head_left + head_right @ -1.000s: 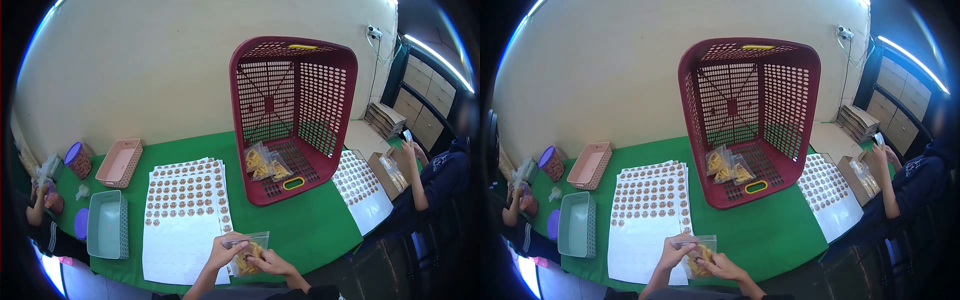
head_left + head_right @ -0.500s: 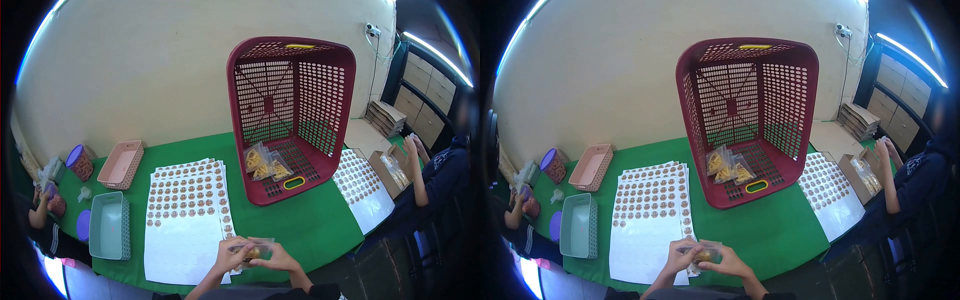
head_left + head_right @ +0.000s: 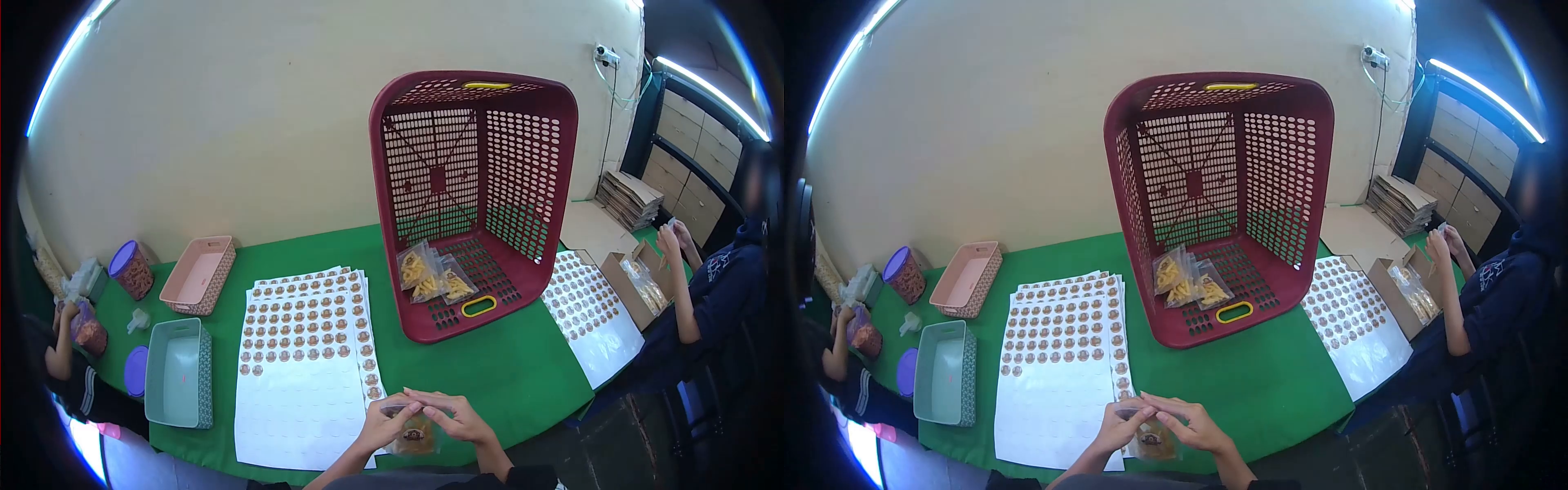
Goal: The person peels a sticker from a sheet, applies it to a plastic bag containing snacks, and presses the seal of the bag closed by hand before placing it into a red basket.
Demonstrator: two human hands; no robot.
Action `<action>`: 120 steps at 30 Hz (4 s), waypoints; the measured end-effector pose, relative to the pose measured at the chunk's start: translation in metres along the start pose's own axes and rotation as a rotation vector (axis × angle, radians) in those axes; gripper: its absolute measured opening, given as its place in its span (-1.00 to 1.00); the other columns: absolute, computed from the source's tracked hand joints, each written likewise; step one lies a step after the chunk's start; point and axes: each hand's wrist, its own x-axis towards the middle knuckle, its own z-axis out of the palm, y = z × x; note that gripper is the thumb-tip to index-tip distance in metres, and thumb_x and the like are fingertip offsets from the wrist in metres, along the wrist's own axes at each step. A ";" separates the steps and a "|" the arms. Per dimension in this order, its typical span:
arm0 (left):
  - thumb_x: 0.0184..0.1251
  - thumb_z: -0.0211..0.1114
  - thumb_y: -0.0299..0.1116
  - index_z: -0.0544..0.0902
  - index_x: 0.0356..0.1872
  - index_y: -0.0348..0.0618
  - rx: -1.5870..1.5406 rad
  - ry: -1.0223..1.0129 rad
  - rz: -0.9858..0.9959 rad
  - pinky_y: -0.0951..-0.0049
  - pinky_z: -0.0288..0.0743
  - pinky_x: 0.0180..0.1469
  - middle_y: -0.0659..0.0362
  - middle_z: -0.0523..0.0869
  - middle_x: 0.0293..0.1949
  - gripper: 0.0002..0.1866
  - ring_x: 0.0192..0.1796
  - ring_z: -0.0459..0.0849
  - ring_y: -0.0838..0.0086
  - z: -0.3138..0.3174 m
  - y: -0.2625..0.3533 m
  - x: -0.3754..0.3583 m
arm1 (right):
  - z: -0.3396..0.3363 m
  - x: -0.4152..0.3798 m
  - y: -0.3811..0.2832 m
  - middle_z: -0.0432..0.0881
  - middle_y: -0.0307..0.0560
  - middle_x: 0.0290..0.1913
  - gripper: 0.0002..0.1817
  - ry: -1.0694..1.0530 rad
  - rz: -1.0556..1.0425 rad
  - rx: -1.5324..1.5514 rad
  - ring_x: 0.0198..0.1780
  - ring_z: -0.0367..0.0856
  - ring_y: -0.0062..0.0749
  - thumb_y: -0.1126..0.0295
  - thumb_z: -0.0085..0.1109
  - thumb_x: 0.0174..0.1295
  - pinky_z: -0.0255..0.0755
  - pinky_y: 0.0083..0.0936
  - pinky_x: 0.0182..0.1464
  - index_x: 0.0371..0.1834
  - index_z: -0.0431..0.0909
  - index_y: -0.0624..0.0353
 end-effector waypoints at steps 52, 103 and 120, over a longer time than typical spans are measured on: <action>-0.04 0.25 -0.54 0.55 -0.60 -0.27 0.417 0.523 0.484 0.52 0.34 -0.25 0.10 0.57 -0.49 -0.94 -0.37 0.50 0.47 -0.036 -0.013 0.018 | 0.034 0.007 0.021 0.50 -0.11 -0.55 -0.91 0.365 -0.236 -0.226 -0.49 0.46 -0.50 0.58 0.27 -0.18 0.34 -0.61 -0.40 -0.66 0.52 0.24; -0.15 0.34 -0.57 0.59 -0.63 -0.23 0.112 0.270 0.443 0.46 0.36 -0.16 0.17 0.48 -0.40 -0.92 -0.28 0.48 0.49 -0.003 0.006 -0.002 | -0.003 0.017 0.008 0.58 -0.07 -0.47 -0.88 0.447 -0.034 -0.047 -0.40 0.56 -0.41 0.54 0.29 -0.18 0.42 -0.58 -0.32 -0.50 0.60 0.23; -0.10 0.33 -0.39 0.51 -0.10 -0.15 0.572 0.381 0.416 0.34 0.29 0.04 0.01 0.40 0.01 -0.57 0.02 0.42 0.26 -0.025 0.005 0.030 | -0.018 0.018 0.056 0.50 -0.16 -0.41 -0.88 0.679 0.167 0.018 -0.27 0.45 -0.63 0.47 0.04 0.12 0.38 -0.62 -0.19 -0.49 0.35 0.26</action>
